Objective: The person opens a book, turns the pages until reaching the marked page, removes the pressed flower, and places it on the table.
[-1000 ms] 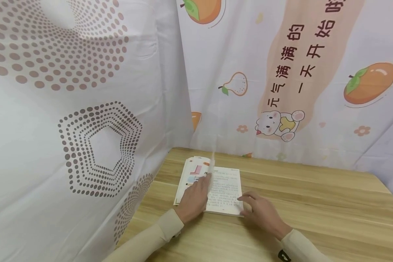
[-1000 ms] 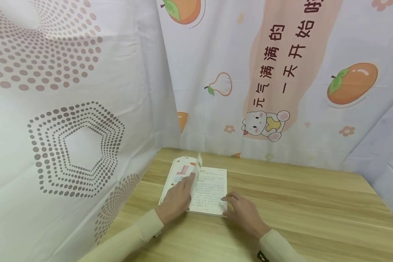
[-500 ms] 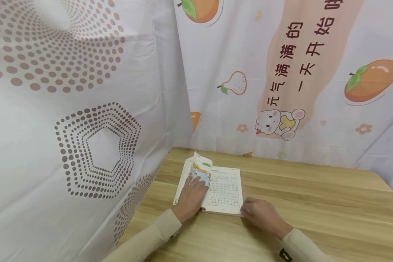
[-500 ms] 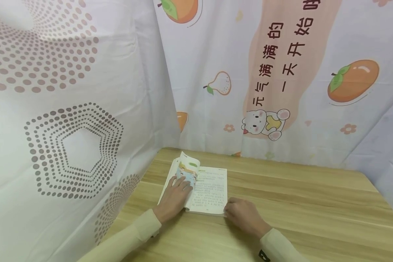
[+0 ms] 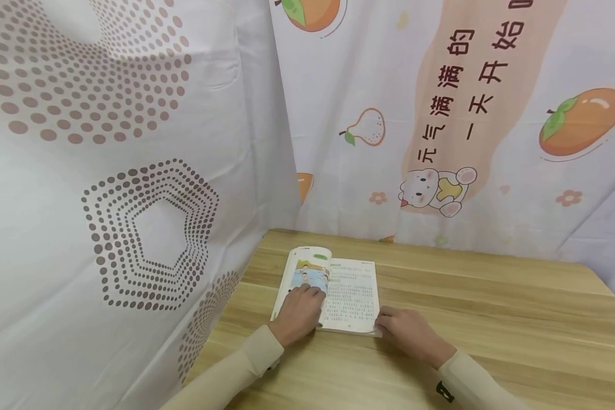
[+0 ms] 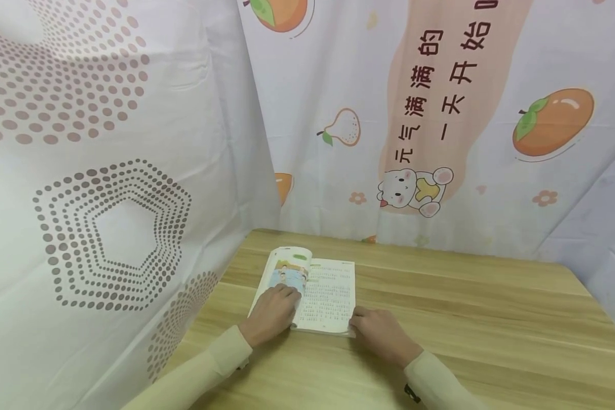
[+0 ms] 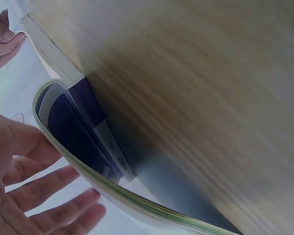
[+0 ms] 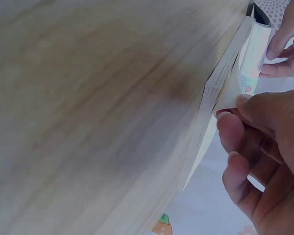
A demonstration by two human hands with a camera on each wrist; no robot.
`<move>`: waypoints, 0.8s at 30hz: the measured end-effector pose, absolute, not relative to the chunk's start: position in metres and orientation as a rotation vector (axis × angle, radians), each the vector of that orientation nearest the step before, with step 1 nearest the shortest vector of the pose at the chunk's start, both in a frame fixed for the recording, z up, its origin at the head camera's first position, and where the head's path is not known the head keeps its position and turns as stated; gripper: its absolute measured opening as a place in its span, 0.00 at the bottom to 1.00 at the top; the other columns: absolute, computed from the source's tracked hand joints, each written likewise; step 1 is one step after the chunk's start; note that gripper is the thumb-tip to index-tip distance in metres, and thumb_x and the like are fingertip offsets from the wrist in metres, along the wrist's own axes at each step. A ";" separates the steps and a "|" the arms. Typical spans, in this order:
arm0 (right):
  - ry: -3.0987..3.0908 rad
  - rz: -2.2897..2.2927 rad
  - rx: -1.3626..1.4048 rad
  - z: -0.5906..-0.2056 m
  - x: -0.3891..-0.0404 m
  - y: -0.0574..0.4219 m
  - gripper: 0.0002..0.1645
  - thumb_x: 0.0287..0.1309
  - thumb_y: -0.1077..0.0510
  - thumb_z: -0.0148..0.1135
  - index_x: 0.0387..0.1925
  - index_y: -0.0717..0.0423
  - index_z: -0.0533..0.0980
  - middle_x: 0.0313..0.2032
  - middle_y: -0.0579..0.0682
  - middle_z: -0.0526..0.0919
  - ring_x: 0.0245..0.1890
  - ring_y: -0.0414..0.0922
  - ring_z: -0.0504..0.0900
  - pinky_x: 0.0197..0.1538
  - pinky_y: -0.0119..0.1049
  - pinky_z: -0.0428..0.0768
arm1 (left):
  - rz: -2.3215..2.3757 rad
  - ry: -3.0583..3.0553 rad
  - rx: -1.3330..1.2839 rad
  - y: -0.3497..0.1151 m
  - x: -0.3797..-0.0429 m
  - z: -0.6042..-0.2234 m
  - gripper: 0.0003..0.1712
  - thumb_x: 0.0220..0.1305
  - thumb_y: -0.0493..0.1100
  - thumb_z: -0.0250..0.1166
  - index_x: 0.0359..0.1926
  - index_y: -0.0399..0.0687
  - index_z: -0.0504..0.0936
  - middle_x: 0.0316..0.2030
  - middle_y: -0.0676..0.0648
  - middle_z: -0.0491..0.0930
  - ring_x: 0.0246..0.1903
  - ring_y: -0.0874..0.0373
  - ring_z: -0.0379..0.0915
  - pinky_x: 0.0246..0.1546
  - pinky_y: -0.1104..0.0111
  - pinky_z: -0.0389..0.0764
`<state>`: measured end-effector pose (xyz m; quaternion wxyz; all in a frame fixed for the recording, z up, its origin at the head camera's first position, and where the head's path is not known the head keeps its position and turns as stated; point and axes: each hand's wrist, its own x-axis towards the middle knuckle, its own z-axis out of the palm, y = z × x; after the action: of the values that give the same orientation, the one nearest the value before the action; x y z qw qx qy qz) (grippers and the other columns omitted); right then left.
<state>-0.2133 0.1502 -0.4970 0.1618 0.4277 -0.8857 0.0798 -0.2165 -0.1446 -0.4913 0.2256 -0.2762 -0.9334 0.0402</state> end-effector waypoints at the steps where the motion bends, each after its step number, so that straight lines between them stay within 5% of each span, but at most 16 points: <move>1: -2.526 0.219 1.222 -0.497 -0.213 0.150 0.05 0.56 0.61 0.76 0.36 0.52 0.88 0.36 0.43 0.84 0.29 0.37 0.83 0.29 0.33 0.82 | 0.102 -2.575 -0.772 -0.144 -0.216 -0.491 0.05 0.64 0.37 0.67 0.40 0.46 0.87 0.41 0.48 0.87 0.42 0.54 0.82 0.36 0.65 0.83; 16: -2.544 0.284 1.212 -0.494 -0.215 0.148 0.05 0.55 0.65 0.75 0.32 0.51 0.88 0.35 0.43 0.84 0.28 0.35 0.82 0.29 0.30 0.80 | 0.116 -2.527 -0.804 -0.140 -0.218 -0.494 0.04 0.63 0.42 0.67 0.33 0.47 0.85 0.31 0.49 0.78 0.32 0.56 0.72 0.24 0.70 0.73; 24: -2.538 0.408 1.181 -0.494 -0.214 0.149 0.06 0.53 0.63 0.76 0.30 0.48 0.89 0.33 0.40 0.85 0.32 0.36 0.85 0.33 0.33 0.83 | 0.110 -2.411 -0.836 -0.139 -0.218 -0.499 0.16 0.61 0.54 0.72 0.26 0.49 0.83 0.25 0.50 0.72 0.26 0.58 0.65 0.20 0.72 0.67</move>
<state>-0.2143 0.1494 -0.4937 0.1557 0.4123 -0.8863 0.1423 -0.2181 -0.1393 -0.4993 0.2895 -0.3135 -0.9034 0.0412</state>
